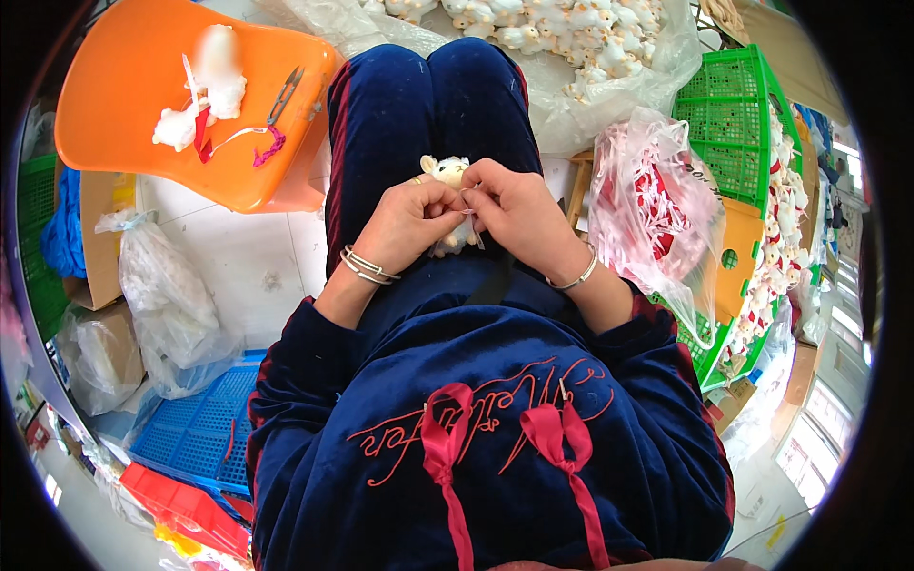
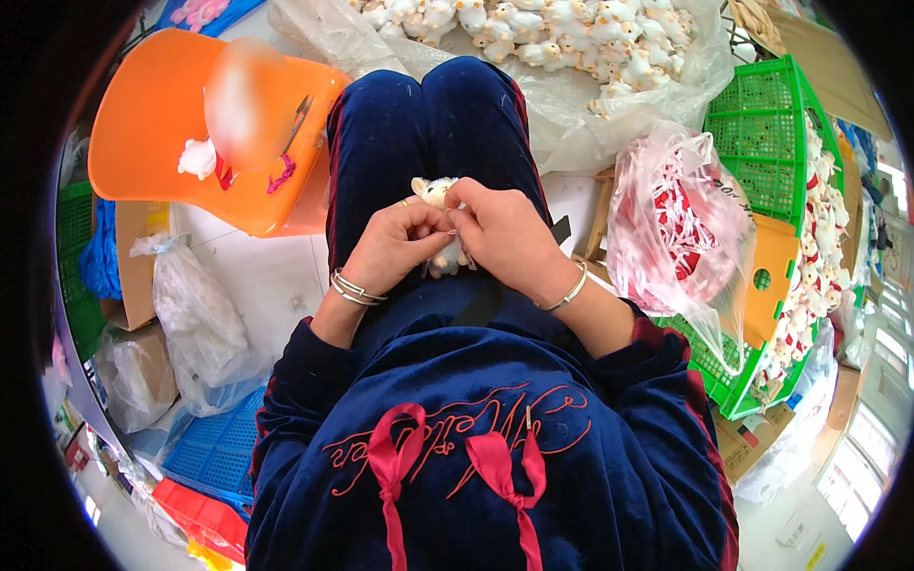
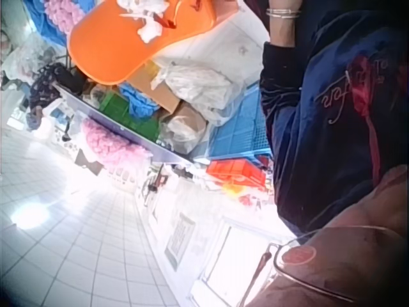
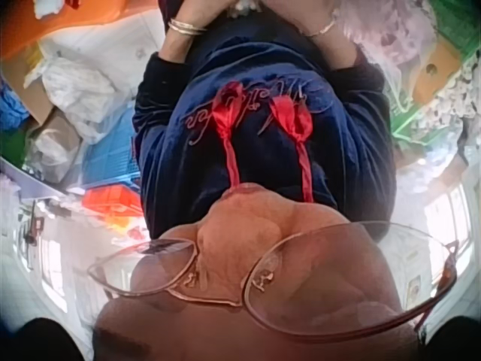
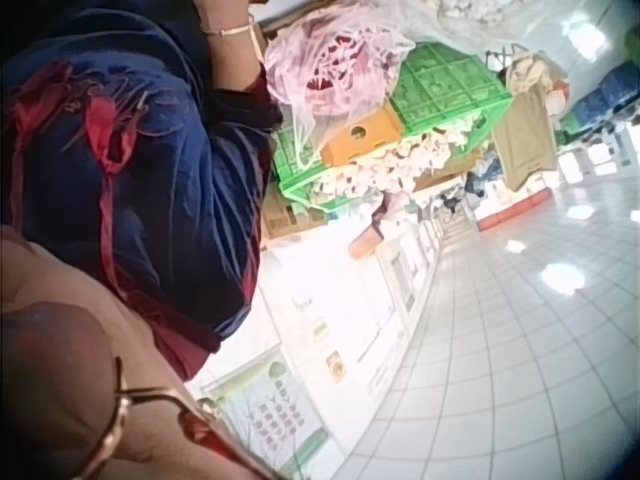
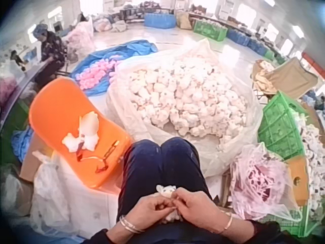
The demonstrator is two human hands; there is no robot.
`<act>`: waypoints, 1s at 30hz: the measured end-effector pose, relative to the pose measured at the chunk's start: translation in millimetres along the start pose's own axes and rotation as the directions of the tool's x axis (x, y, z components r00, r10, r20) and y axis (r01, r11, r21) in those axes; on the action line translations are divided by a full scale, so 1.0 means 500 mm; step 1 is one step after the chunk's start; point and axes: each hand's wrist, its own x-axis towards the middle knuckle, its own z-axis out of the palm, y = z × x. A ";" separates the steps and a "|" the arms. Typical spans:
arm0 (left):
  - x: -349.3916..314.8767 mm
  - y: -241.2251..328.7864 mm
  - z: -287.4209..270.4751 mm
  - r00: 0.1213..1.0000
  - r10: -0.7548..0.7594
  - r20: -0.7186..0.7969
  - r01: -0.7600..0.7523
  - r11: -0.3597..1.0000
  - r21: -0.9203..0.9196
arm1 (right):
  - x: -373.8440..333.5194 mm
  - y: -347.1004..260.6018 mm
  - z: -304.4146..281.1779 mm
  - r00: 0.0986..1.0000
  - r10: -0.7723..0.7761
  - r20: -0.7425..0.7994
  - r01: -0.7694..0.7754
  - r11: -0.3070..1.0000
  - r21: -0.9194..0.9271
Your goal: The person sits cross-legged on the floor and ties red ribbons around the necks of small white plush toys. They pick up each toy, wrap the ribbon, and tie a knot, then place the finished toy into a green crate.
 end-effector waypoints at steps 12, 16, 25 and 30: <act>-0.002 0.012 0.003 0.997 -0.075 -0.017 0.074 0.995 -0.061 | 0.007 -0.008 -0.021 0.988 -0.146 0.042 0.152 0.953 -0.264; 0.003 -0.006 0.001 0.999 0.027 -0.020 -0.028 1.000 -0.008 | 0.047 -0.002 -0.056 0.931 -0.272 0.242 0.345 0.871 -0.350; -0.002 0.002 0.003 1.000 -0.005 -0.008 0.004 0.997 -0.071 | 0.056 -0.013 -0.056 0.918 -0.264 0.298 0.350 0.891 -0.289; 0.001 -0.005 0.009 0.999 0.000 -0.036 -0.002 0.999 -0.054 | 0.028 -0.025 -0.021 0.974 -0.086 0.208 0.151 0.935 -0.321</act>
